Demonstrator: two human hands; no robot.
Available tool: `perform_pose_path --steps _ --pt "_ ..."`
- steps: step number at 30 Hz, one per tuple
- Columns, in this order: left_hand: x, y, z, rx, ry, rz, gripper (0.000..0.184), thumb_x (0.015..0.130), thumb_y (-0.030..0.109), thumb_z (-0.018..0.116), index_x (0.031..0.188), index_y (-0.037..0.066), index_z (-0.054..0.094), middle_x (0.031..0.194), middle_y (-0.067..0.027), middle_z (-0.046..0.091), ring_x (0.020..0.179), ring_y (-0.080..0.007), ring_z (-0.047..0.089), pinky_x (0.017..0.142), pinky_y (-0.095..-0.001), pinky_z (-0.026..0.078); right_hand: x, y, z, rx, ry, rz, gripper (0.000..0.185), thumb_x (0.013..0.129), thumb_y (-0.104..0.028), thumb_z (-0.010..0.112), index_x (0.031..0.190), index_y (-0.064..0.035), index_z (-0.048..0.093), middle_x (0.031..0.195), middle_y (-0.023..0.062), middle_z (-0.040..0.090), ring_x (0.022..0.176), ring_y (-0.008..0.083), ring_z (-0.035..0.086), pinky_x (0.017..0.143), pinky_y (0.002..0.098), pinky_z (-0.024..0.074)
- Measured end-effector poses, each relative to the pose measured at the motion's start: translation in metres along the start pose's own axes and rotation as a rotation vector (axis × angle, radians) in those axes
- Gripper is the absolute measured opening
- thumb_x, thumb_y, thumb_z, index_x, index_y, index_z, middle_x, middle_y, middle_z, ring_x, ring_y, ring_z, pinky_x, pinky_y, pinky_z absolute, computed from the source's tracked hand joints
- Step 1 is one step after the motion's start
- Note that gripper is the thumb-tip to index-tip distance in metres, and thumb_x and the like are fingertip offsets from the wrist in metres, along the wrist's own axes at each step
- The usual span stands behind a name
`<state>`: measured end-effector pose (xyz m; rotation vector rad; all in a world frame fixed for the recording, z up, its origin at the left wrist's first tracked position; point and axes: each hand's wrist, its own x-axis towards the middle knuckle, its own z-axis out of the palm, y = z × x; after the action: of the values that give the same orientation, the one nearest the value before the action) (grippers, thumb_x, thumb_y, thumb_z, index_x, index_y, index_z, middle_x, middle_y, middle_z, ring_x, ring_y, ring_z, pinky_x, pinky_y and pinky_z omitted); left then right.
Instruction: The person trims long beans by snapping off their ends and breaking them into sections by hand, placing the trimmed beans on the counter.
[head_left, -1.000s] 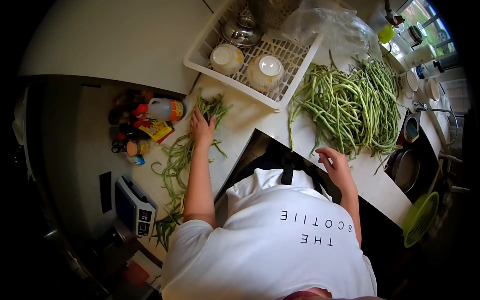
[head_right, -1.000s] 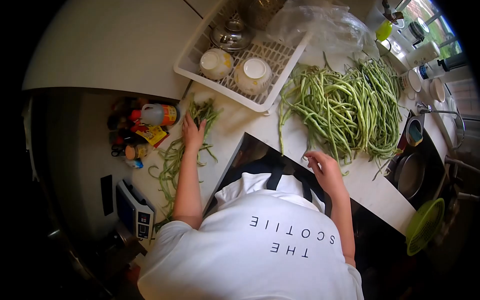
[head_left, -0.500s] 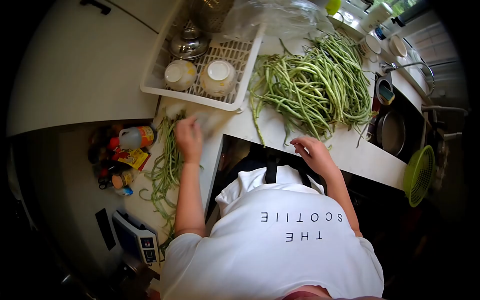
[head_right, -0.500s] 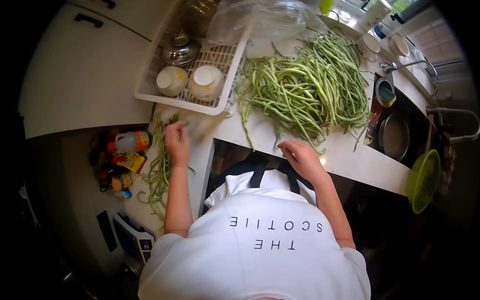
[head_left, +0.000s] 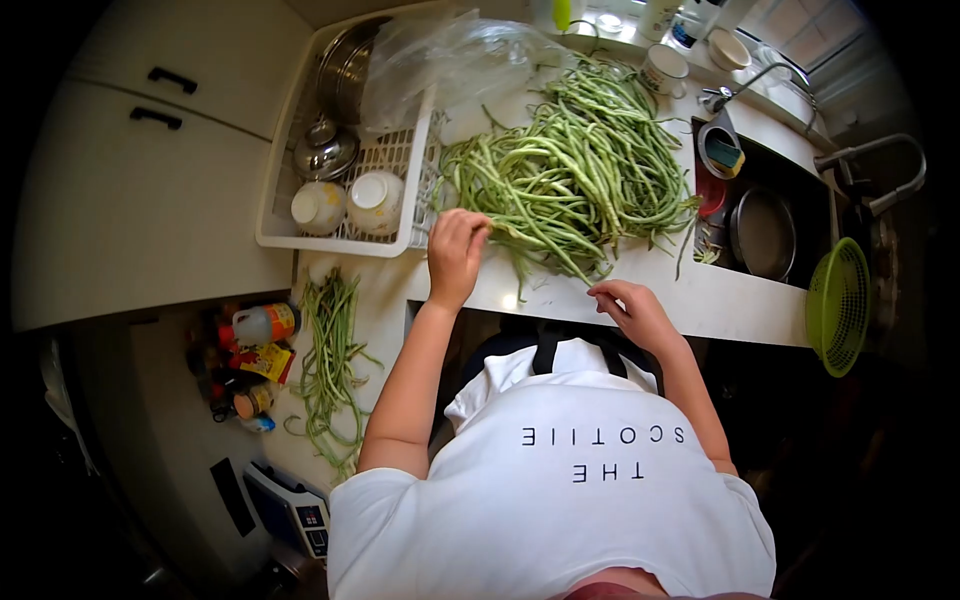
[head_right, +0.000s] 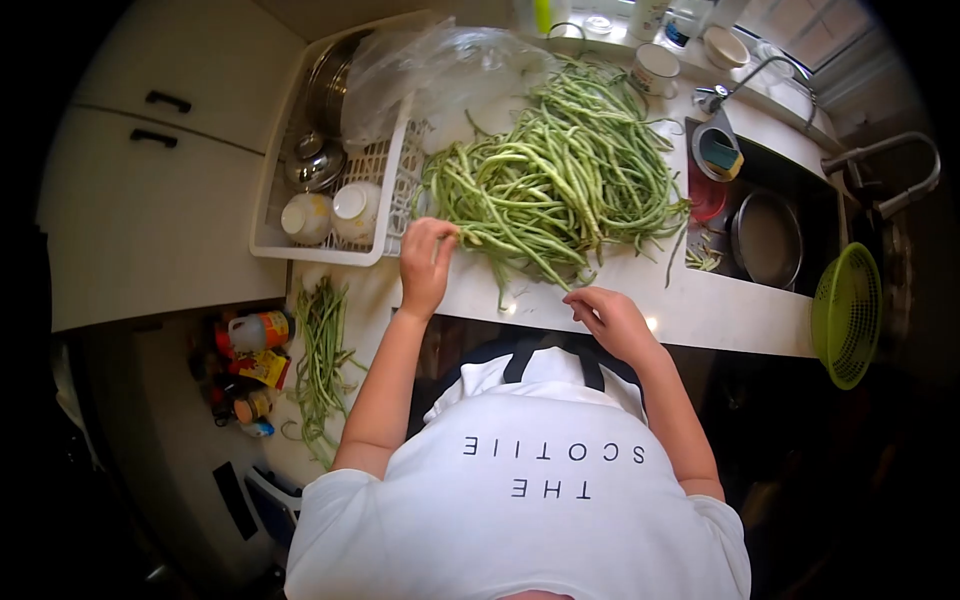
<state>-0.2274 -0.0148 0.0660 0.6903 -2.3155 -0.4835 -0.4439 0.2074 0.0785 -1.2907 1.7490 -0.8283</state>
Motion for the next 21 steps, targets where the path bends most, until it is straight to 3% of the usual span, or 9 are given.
perform_pose_path --steps 3,5,8,10,14,15,17,21 --pt "0.046 0.04 0.0 -0.368 0.126 -0.174 0.007 0.096 0.007 0.059 0.099 0.002 0.061 0.09 -0.0085 0.061 0.077 -0.0209 0.06 0.07 -0.0298 0.047 -0.002 -0.003 -0.023 0.088 0.091 0.008 0.016 0.094 -0.009 0.06 0.107 -0.003 0.067 0.093 0.0138 0.068 0.084 0.0271 0.068 0.075 0.0356 0.0523" --pt "0.074 0.066 0.002 -0.366 0.143 -0.082 0.006 0.095 0.006 0.06 0.099 0.003 0.062 0.088 -0.0083 0.061 0.074 -0.02 0.059 0.065 -0.0308 0.046 0.001 -0.008 -0.039 0.063 0.198 -0.143 0.017 0.097 -0.005 0.057 0.111 -0.0003 0.065 0.092 0.0118 0.067 0.083 0.0204 0.066 0.075 0.0309 0.0513" --pt "0.102 0.113 0.003 -0.349 0.084 -0.028 0.007 0.093 0.004 0.061 0.1 0.005 0.064 0.083 -0.0085 0.06 0.066 -0.0209 0.057 0.058 -0.0329 0.044 0.008 -0.025 -0.065 0.103 0.402 -0.306 0.02 0.097 -0.005 0.056 0.115 -0.0004 0.064 0.091 0.0104 0.067 0.084 0.0182 0.065 0.076 0.0298 0.0506" --pt "0.112 0.134 0.012 -0.319 0.052 0.12 0.006 0.092 0.002 0.062 0.097 0.003 0.065 0.08 -0.0046 0.058 0.058 -0.0115 0.048 0.053 -0.0275 0.038 0.007 -0.045 -0.083 0.189 0.508 -0.308 0.024 0.094 -0.005 0.061 0.118 -0.0018 0.063 0.092 0.0112 0.067 0.085 0.0206 0.067 0.076 0.0305 0.051" --pt "0.122 0.163 0.021 -0.142 0.061 0.309 0.011 0.086 0.0 0.067 0.097 0.004 0.066 0.08 -0.0092 0.063 0.064 -0.0232 0.06 0.055 -0.0325 0.046 0.001 -0.06 -0.11 0.238 0.716 -0.442 0.031 0.09 -0.005 0.066 0.121 -0.0031 0.063 0.089 0.0105 0.068 0.081 0.0202 0.067 0.074 0.0317 0.0514" --pt "0.122 0.169 0.02 -0.113 0.044 0.312 0.014 0.084 0.001 0.068 0.097 0.006 0.067 0.081 -0.0094 0.063 0.07 -0.0273 0.064 0.058 -0.0352 0.048 0.0 -0.06 -0.116 0.085 0.734 -0.471 0.032 0.089 -0.005 0.068 0.121 -0.0038 0.063 0.089 0.0103 0.069 0.08 0.0217 0.067 0.073 0.0326 0.0515" --pt "0.122 0.174 0.021 -0.09 0.035 0.335 0.014 0.084 0.001 0.069 0.097 0.006 0.067 0.081 -0.009 0.063 0.07 -0.0269 0.064 0.058 -0.0353 0.048 -0.002 -0.058 -0.124 -0.101 0.751 -0.493 0.031 0.086 -0.008 0.07 0.116 -0.0052 0.066 0.086 0.0105 0.069 0.078 0.0271 0.067 0.071 0.0361 0.0515" --pt "0.123 0.18 0.023 -0.037 0.028 0.353 0.014 0.083 0.003 0.07 0.096 0.007 0.067 0.081 -0.0074 0.064 0.069 -0.0261 0.063 0.058 -0.0358 0.048 -0.002 -0.055 -0.131 -0.254 0.731 -0.521 0.025 0.086 -0.01 0.07 0.111 -0.0055 0.067 0.086 0.0105 0.069 0.078 0.0283 0.066 0.071 0.0374 0.0513"
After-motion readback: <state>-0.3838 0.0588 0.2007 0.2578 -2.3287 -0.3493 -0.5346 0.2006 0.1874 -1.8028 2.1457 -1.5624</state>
